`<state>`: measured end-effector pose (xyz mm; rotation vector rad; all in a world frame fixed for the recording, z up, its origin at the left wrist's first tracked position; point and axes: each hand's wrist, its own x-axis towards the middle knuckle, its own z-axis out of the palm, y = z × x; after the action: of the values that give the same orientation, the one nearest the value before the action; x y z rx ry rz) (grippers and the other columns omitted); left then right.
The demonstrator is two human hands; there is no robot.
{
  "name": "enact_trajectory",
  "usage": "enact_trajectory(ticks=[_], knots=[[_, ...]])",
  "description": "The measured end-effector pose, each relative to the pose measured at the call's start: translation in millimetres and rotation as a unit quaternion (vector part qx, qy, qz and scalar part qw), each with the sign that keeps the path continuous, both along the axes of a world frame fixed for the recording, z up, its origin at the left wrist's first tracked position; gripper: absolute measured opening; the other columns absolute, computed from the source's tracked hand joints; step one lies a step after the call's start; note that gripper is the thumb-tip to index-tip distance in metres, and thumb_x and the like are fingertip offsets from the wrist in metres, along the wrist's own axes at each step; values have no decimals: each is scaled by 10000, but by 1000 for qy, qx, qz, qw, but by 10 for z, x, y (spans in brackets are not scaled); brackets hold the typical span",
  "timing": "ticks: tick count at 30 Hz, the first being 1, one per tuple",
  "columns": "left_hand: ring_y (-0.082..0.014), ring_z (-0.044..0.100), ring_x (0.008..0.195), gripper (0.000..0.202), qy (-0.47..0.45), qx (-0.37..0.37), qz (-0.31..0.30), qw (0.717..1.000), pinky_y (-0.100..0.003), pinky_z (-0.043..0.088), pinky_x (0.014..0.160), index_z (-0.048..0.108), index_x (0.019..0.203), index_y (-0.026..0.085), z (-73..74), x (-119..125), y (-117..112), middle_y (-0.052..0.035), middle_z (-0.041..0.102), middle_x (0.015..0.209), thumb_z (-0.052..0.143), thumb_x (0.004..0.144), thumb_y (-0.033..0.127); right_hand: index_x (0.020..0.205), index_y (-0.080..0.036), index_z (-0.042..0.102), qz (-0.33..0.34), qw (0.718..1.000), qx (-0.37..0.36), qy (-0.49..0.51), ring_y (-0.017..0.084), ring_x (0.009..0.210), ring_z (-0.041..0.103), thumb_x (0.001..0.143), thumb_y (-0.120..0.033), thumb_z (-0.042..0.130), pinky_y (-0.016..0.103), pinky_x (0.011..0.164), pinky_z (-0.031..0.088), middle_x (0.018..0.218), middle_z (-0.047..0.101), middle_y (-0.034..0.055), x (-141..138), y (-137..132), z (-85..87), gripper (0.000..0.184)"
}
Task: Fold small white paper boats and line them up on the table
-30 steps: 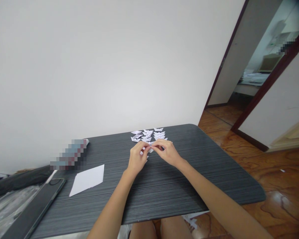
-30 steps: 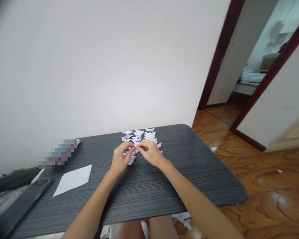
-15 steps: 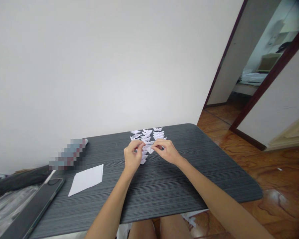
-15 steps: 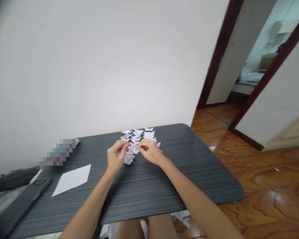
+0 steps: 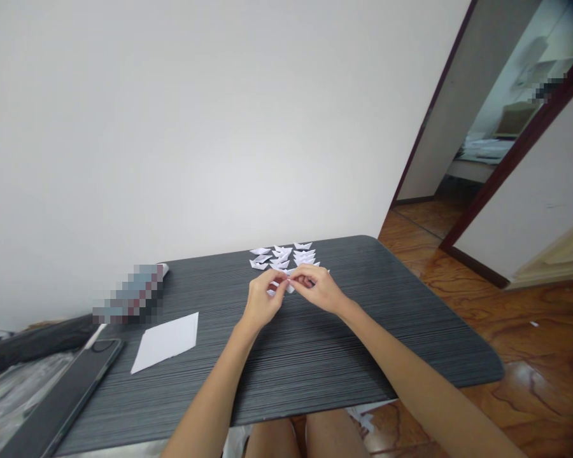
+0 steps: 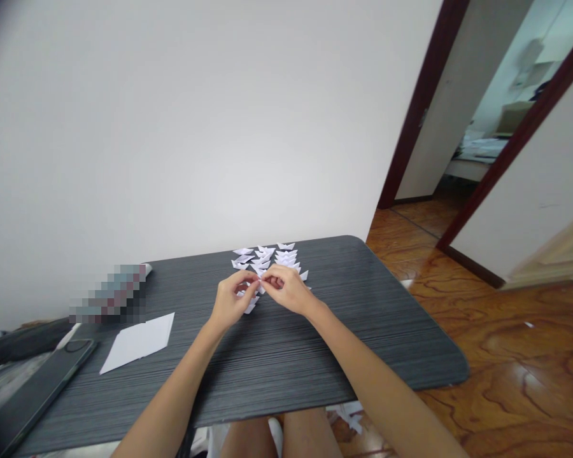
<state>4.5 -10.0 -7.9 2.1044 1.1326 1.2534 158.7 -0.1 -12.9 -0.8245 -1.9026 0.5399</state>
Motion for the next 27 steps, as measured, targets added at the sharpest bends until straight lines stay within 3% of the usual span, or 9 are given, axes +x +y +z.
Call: enact_trajectory(ticks=[11, 19, 27], knots=[[-117, 568, 600, 71, -38, -18, -31, 999, -213, 484, 588, 556, 719, 136, 6, 16, -38, -31, 581, 672, 503, 710, 181, 746, -148, 538, 115, 974, -173, 86, 55, 456, 412, 708, -252, 529, 184, 428, 318, 602, 488, -20, -7, 46, -94, 112], [-108, 561, 570, 60, -57, -11, -41, 997, -222, 479, 575, 561, 706, 116, 21, 6, -22, -26, 578, 649, 517, 698, 157, 764, -137, 503, 163, 957, -216, 108, 46, 402, 386, 717, -234, 546, 176, 400, 292, 477, 428, -60, 32, 35, -40, 116], [-101, 544, 591, 60, -81, -8, -40, 996, -221, 472, 595, 562, 719, 121, 0, -9, -2, -26, 571, 680, 523, 714, 167, 778, -147, 507, 176, 959, -193, 110, 75, 473, 502, 743, -215, 542, 207, 479, 392, 550, 488, -33, 68, 22, 29, 84]])
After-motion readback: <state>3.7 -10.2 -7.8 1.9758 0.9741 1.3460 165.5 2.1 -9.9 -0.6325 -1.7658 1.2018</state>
